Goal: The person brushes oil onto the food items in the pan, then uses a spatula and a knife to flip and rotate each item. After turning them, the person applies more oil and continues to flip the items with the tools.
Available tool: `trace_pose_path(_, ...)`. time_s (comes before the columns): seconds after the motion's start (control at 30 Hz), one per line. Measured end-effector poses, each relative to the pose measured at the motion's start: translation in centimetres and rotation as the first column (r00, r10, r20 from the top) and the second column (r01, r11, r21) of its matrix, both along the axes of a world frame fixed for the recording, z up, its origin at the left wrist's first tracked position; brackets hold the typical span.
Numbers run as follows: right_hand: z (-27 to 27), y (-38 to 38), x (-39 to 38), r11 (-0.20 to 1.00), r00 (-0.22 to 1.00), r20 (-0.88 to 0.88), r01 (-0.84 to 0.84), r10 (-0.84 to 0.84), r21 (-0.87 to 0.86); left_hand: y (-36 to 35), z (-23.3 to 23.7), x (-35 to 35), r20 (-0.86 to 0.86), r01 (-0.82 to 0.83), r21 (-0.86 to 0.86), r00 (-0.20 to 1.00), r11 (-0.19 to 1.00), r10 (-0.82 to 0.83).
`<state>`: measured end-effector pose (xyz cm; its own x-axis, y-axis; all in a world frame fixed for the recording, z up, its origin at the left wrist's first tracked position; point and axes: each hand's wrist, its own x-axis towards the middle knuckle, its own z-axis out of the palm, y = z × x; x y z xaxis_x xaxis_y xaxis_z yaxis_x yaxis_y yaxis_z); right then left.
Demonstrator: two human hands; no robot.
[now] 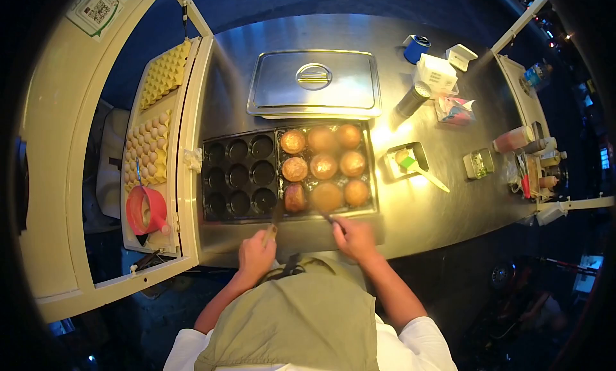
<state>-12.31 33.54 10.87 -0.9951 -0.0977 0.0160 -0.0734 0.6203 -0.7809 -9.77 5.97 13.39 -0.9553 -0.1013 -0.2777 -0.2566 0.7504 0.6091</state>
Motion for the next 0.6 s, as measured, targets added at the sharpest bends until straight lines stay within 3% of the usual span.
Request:
trace_pose_path(0.07, -0.1, -0.1, 0.3, 0.999, 1.000, -0.007, -0.015, 0.014, -0.046, 0.2, -0.1, 0.0, 0.036, 0.038, -0.039, 0.999, 0.998, -0.037)
trace_pose_path(0.13, 0.3, -0.2, 0.3, 0.995, 0.999, -0.008, -0.032, 0.032, -0.094, 0.5, 0.3, 0.2, -0.043, 0.025, 0.035, 0.999, 0.999, -0.024)
trace_pose_path(0.2, 1.3, 0.4, 0.5, 0.991, 0.996, 0.079, 0.045, -0.034, -0.130, 0.4, 1.2, 0.3, -0.067, -0.001, 0.071, 0.998, 0.997, 0.006)
trace_pose_path(0.37, 0.8, 0.8, 0.0, 0.997, 0.998, 0.026, 0.062, -0.060, -0.052, 0.3, 0.5, 0.0, -0.124, -0.021, 0.058, 0.992, 0.998, 0.028)
trace_pose_path(0.43, 0.3, 0.6, 0.1, 1.000, 1.000, 0.008, -0.029, 0.029, -0.001, 0.4, 0.3, -0.2, -0.059, 0.021, 0.016, 0.998, 1.000, -0.020)
trace_pose_path(0.53, 0.1, 0.5, 0.4, 1.000, 0.999, 0.034, -0.001, 0.001, -0.007, 0.4, 0.8, -0.4, 0.010, 0.011, 0.028, 1.000, 1.000, -0.011)
trace_pose_path(0.6, 0.7, 0.6, -0.1, 0.998, 0.999, 0.033, 0.039, -0.038, -0.044, -0.2, 0.6, -0.4, -0.050, 0.009, 0.028, 0.999, 1.000, -0.007)
